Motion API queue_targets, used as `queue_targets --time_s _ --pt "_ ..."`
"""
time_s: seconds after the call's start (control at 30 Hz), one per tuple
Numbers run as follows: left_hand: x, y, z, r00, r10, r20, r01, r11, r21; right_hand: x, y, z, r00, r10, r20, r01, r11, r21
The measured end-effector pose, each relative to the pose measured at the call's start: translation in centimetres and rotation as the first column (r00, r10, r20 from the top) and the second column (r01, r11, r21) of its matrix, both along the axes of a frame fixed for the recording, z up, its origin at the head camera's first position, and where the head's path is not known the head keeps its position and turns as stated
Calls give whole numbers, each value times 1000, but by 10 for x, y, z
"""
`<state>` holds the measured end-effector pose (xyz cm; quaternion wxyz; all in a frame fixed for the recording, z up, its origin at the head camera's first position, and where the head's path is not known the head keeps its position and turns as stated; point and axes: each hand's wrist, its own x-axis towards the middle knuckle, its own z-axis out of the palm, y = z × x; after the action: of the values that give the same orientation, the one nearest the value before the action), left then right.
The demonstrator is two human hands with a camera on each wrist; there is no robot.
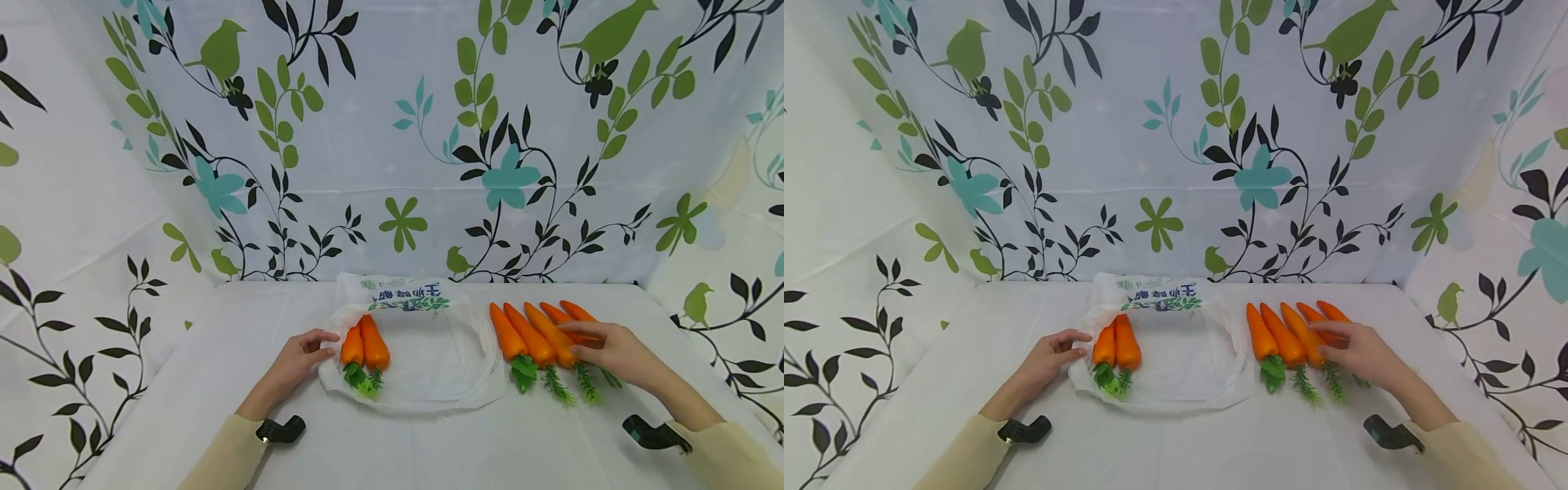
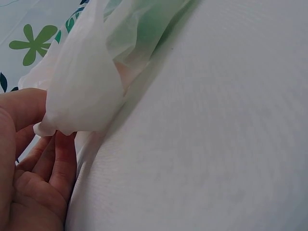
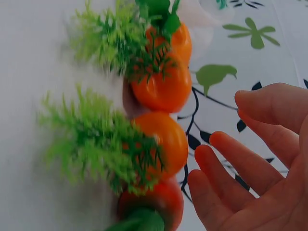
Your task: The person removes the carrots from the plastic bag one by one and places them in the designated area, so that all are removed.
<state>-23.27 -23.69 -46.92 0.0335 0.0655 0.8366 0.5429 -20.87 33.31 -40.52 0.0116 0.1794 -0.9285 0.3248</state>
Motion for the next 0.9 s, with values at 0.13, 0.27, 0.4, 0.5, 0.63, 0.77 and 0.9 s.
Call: queue_targets --time_s 0.13,0.27,0.4,0.5,0.63,0.77,0.9 --pt "0 0 -2 1000 4 4 -4 1000 5 2 -14 -1 999 36 -22 -36 999 -14" --pt "0 -1 -3 1000 -3 -1 3 1000 9 5 -27 0 996 73 -52 -73 997 -3" --pt "0 -1 -2 1000 -7 -2 7 1000 9 6 -39 0 992 111 -65 -111 994 -1" --pt "0 0 -1 1000 -7 0 7 1000 9 7 -48 2 989 134 -65 -135 991 -2" --pt "0 0 -1 1000 -6 -4 6 1000 7 6 -57 3 985 156 -71 -156 988 1" --pt "1 0 -1 1000 -11 -2 11 1000 13 4 -66 0 980 182 -83 -183 983 -8" --pt "0 -1 -1 1000 -13 -3 13 1000 17 0 -77 -2 978 203 -56 -206 978 -40"
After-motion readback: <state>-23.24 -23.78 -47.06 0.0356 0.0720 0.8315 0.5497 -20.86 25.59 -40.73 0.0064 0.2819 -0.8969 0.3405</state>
